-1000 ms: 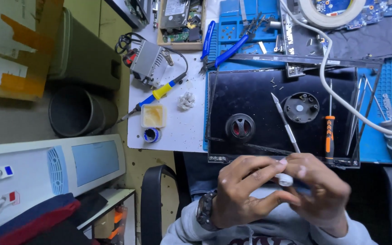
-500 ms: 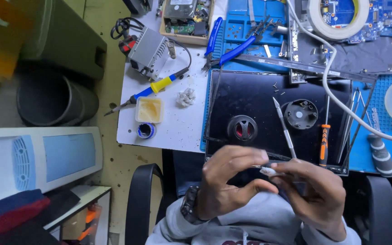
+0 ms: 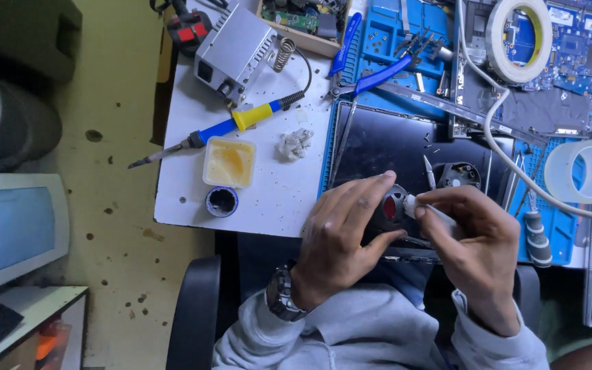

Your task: Cleaning a small electronic component using a tissue and cleaning spray at a repair workbench.

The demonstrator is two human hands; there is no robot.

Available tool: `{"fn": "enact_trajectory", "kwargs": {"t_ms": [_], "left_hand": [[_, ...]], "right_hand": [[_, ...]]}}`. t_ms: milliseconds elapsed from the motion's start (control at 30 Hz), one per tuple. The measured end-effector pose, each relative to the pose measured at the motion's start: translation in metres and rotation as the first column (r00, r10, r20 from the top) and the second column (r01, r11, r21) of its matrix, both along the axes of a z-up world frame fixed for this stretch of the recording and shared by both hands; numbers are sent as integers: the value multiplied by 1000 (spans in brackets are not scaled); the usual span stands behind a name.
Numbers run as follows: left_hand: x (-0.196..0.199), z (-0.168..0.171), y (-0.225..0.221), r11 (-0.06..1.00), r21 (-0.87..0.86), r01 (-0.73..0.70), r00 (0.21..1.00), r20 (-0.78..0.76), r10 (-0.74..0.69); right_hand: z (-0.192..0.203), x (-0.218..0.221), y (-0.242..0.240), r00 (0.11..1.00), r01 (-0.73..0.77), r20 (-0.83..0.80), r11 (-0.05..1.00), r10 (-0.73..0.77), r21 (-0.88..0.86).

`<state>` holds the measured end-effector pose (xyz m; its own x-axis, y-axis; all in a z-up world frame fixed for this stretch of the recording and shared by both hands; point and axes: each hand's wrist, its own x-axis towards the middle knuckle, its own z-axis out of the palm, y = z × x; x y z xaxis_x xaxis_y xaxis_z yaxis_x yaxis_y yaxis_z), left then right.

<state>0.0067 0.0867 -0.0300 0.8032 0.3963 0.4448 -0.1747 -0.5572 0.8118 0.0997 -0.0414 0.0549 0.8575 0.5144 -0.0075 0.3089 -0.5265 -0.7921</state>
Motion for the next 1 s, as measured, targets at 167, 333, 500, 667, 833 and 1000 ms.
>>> {"fn": "enact_trajectory", "kwargs": {"t_ms": [167, 333, 500, 667, 833, 1000], "left_hand": [[-1, -6, 3, 1000, -30, 1, 1000, -6, -1], [-3, -7, 0, 999, -32, 9, 1000, -20, -9], [-1, -4, -2, 999, -40, 12, 999, 34, -11], [1, 0, -2, 999, -18, 40, 999, 8, -40], [2, -2, -5, 1000, -29, -8, 1000, 6, 8], [3, 0, -7, 999, -34, 25, 1000, -1, -25]], "right_hand": [[1, -2, -1, 987, -113, 93, 972, 134, -208], [22, 14, -10, 808, -447, 176, 779, 563, -439], [23, 29, 3, 602, -586, 362, 702, 712, -405], [15, 64, -5, 510, -667, 310, 597, 802, -445], [8, 70, -25, 385, -711, 213, 436, 898, -551], [17, 82, -17, -260, -518, 369, 193, 892, -833]]}}
